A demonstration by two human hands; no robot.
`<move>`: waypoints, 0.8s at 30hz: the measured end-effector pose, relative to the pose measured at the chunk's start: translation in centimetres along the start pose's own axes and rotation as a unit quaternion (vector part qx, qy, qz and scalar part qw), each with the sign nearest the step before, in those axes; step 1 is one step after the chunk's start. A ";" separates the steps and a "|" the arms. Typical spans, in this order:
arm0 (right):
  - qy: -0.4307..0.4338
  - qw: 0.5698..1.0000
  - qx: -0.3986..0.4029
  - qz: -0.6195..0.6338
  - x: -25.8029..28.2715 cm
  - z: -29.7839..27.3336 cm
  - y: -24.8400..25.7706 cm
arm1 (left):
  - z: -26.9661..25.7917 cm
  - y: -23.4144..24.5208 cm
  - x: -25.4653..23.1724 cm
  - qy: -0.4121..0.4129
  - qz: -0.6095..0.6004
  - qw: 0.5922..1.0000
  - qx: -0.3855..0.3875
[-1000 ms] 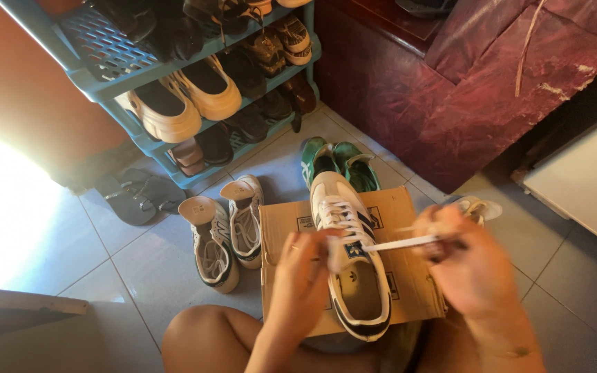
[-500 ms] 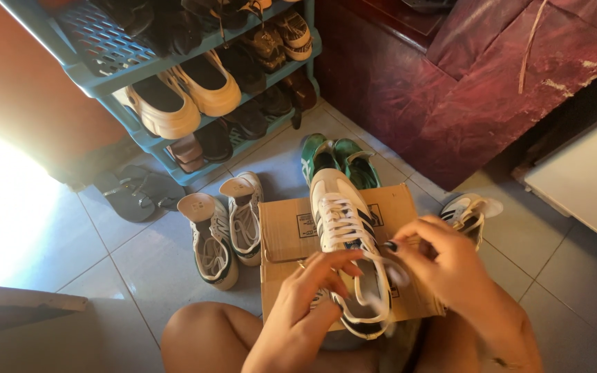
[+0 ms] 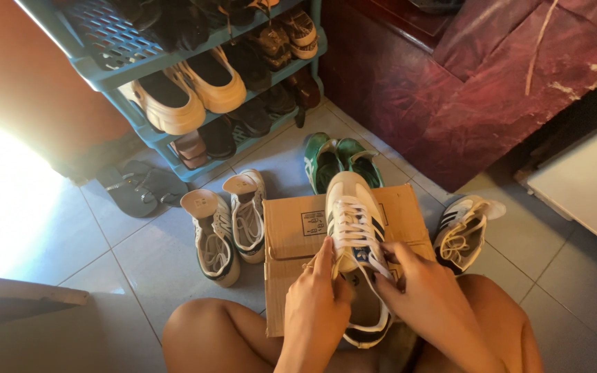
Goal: The person sits on the floor and repeatedly removes and re-laces the laces of a white sneaker placed on a cardboard box. The hands pull the laces out of the eyelets, then thread them back through in a crisscross pattern, repeating this cycle multiple times.
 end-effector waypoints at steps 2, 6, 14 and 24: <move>0.046 0.998 -0.042 0.005 1.2 -0.3 1.3 | -0.1 0.3 -0.8 -0.043 0.011 0.998 -0.035; 0.245 0.953 -0.173 0.052 5.6 -0.9 3.9 | -0.2 0.4 -2.5 -0.114 0.012 0.989 -0.093; 0.336 0.923 -0.162 -0.096 8.5 -0.1 0.9 | 0.5 -1.2 0.2 0.001 0.002 1.000 0.003; 0.284 0.951 0.058 0.108 5.9 4.0 -0.4 | 0.7 -2.8 0.2 0.025 0.071 0.995 0.058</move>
Point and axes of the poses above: each hand's wrist, its own z-axis towards the middle knuckle, its own y-axis out of the back of the hand, x = y × z, the point moved 10 cm from there along z, towards the middle knuckle, and after that the axes turned 3 degrees about -z, right-handed, at the moved point
